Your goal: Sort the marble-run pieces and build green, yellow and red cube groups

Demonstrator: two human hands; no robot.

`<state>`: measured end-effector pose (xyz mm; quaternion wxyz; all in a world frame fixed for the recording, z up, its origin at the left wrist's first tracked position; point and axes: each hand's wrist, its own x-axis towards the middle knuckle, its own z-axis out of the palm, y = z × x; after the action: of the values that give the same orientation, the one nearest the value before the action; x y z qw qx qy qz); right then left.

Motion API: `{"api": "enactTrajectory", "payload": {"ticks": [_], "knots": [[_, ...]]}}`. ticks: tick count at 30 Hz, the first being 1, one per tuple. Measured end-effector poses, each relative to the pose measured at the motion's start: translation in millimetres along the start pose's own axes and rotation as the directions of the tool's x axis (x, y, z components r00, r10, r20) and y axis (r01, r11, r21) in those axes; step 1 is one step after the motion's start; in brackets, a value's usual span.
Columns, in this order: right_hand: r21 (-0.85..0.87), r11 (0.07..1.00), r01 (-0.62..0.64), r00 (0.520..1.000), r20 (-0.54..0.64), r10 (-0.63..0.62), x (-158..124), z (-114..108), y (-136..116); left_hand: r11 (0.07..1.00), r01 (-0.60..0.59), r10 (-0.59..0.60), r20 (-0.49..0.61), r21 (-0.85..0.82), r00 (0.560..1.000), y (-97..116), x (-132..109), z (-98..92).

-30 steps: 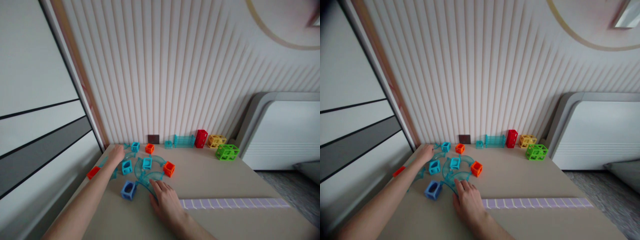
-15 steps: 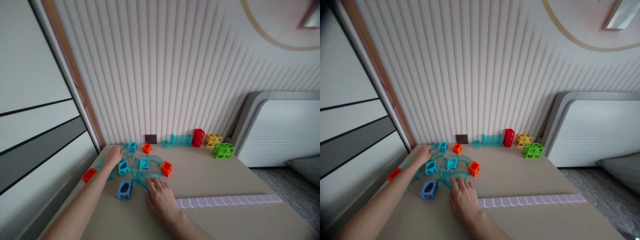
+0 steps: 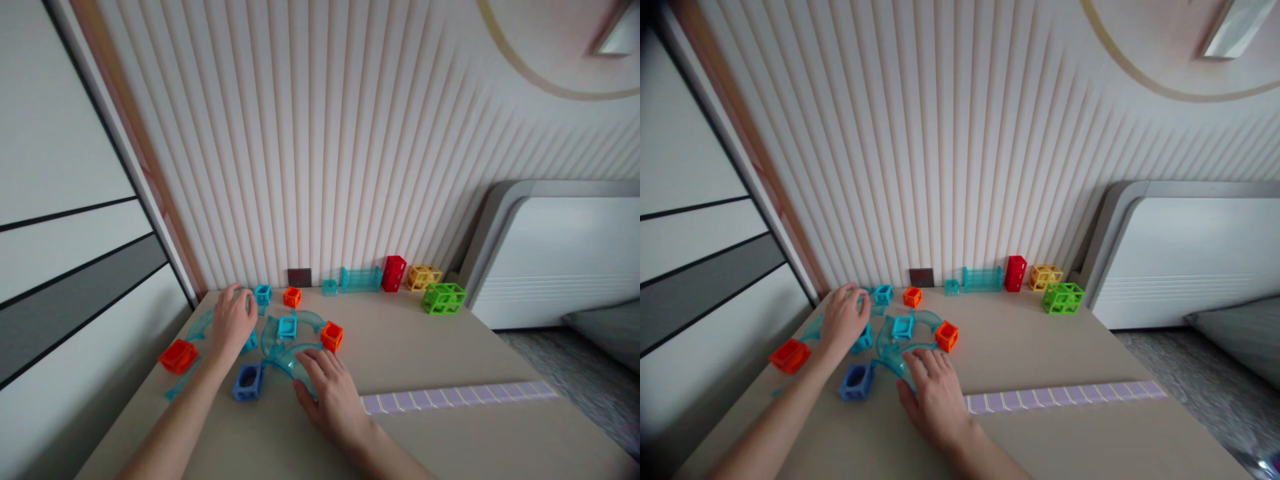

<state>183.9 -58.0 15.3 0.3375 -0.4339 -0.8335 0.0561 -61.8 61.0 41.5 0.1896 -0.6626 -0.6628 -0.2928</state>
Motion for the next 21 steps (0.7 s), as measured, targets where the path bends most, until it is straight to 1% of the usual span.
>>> {"api": "enactTrajectory", "payload": {"ticks": [1, 2, 4, 5, 6, 7, 8, 10, 12, 14, 16, 18, 21], "knots": [[0.028, 1.000, 0.009, 0.999, -0.044, -0.008, 4, -6, 3, 0.997, -0.070, 0.066, -0.080, -0.046, 0.995, 7, -6, -7.1], [0.044, 0.999, 0.009, 0.996, -0.087, -0.005, 10, -12, 7, 0.986, -0.144, 0.131, -0.137, -0.085, 0.982, 15, -12, -14.1], [0.033, 0.999, -0.037, 0.987, -0.154, 0.042, 30, -25, 21, 0.952, -0.269, 0.237, -0.207, -0.145, 0.949, 28, -26, -26.7], [-0.004, 0.996, -0.088, 0.988, -0.124, 0.087, 43, -31, 30, 0.930, -0.323, 0.281, -0.230, -0.173, 0.932, 35, -34, -31.9], [-0.076, 0.986, -0.149, 0.988, -0.063, 0.144, 59, -37, 41, 0.909, -0.366, 0.314, -0.250, -0.198, 0.916, 41, -41, -36.1], [-0.181, 0.960, -0.212, 0.975, 0.033, 0.221, 75, -40, 53, 0.886, -0.406, 0.343, -0.271, -0.225, 0.899, 47, -48, -39.4], [-0.302, 0.921, -0.247, 0.940, 0.156, 0.303, 91, -43, 65, 0.862, -0.441, 0.369, -0.285, -0.251, 0.885, 52, -54, -41.7], [-0.374, 0.887, -0.271, 0.899, 0.230, 0.372, 121, -41, 89, 0.815, -0.495, 0.405, -0.316, -0.301, 0.858, 61, -66, -43.9], [-0.432, 0.856, -0.284, 0.859, 0.282, 0.427, 144, -34, 111, 0.766, -0.544, 0.441, -0.336, -0.342, 0.832, 68, -75, -43.8], [-0.491, 0.819, -0.297, 0.814, 0.319, 0.486, 159, -25, 127, 0.722, -0.586, 0.483, -0.338, -0.368, 0.807, 72, -82, -42.5], [-0.542, 0.785, -0.301, 0.773, 0.343, 0.534, 166, -15, 139, 0.698, -0.598, 0.495, -0.339, -0.393, 0.800, 75, -86, -41.1], [-0.579, 0.760, -0.294, 0.742, 0.363, 0.563, 169, -8, 146, 0.691, -0.588, 0.486, -0.331, -0.421, 0.809, 76, -89, -40.0], [-0.609, 0.748, -0.262, 0.712, 0.401, 0.576, 171, -1, 152, 0.685, -0.566, 0.483, -0.294, -0.458, 0.824, 77, -91, -38.8]]}}
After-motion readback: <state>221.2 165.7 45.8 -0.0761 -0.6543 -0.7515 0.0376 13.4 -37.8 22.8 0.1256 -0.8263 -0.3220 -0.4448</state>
